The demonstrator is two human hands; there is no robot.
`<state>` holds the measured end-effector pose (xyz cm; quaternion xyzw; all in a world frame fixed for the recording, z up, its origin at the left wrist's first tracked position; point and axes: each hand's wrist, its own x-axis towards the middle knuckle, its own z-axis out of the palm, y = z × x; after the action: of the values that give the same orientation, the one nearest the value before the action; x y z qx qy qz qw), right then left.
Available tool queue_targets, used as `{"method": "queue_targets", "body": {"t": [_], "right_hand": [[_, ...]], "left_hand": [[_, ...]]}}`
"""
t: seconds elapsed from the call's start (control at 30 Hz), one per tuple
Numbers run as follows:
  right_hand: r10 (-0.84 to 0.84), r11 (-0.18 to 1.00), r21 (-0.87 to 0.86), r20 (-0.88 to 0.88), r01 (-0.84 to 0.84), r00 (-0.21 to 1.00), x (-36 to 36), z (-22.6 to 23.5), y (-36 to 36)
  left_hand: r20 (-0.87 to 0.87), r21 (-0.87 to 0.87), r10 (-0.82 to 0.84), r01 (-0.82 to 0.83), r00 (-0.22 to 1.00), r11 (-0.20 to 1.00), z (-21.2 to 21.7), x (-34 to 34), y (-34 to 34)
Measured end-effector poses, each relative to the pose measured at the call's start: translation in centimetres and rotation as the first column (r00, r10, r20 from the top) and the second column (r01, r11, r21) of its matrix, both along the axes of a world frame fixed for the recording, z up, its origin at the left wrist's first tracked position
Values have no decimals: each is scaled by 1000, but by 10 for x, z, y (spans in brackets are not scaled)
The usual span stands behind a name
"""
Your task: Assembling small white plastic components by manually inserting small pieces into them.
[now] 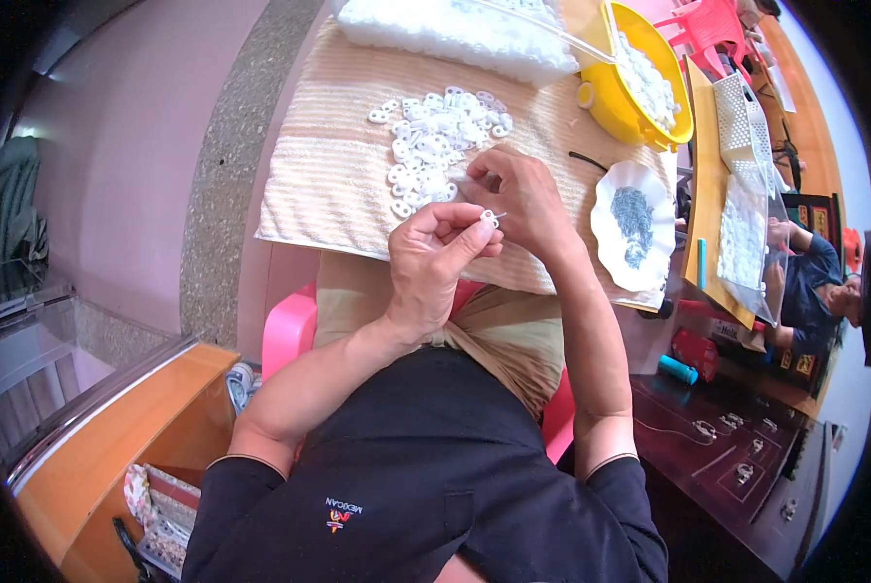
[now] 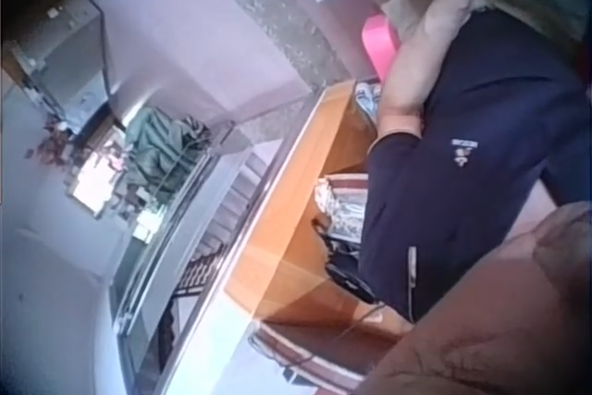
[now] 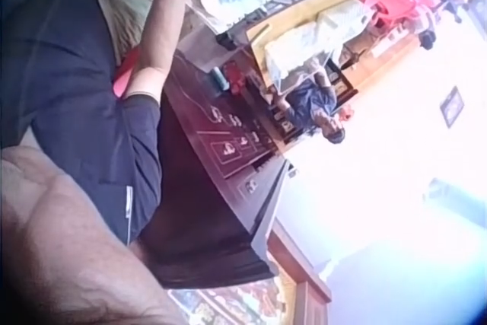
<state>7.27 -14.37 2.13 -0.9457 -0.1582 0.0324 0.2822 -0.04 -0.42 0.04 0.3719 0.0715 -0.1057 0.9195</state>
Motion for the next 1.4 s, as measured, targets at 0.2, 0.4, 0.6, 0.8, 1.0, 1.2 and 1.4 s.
{"method": "queue_targets", "body": {"t": [0.2, 0.4, 0.6, 0.8, 1.0, 1.2, 1.4], "right_hand": [[-158, 935, 293, -160, 200, 974, -12, -11, -20], [-85, 601, 691, -444, 401, 892, -34, -4, -27], [49, 596, 710, -497, 374, 866, -49, -5, -35], [152, 508, 768, -525, 389, 838, -59, -9, -35], [192, 487, 776, -543, 400, 818, -60, -11, -36], [249, 438, 799, -548, 412, 799, -61, -11, -37], [254, 436, 792, -564, 428, 786, -60, -15, -38]], "left_hand": [[-28, -19, 39, -39, 999, 999, 0, 2, 0], [-50, -30, 28, -29, 998, 999, 1, 3, 1], [-65, -38, 28, -30, 998, 999, 1, 2, 0], [-74, -58, -26, 22, 997, 998, 0, 1, -1], [-75, -55, -40, 36, 996, 998, 3, 2, -1], [-82, -53, -41, 37, 996, 998, 0, 3, -2], [-107, -37, -54, 50, 993, 998, 0, 5, 0]]}}
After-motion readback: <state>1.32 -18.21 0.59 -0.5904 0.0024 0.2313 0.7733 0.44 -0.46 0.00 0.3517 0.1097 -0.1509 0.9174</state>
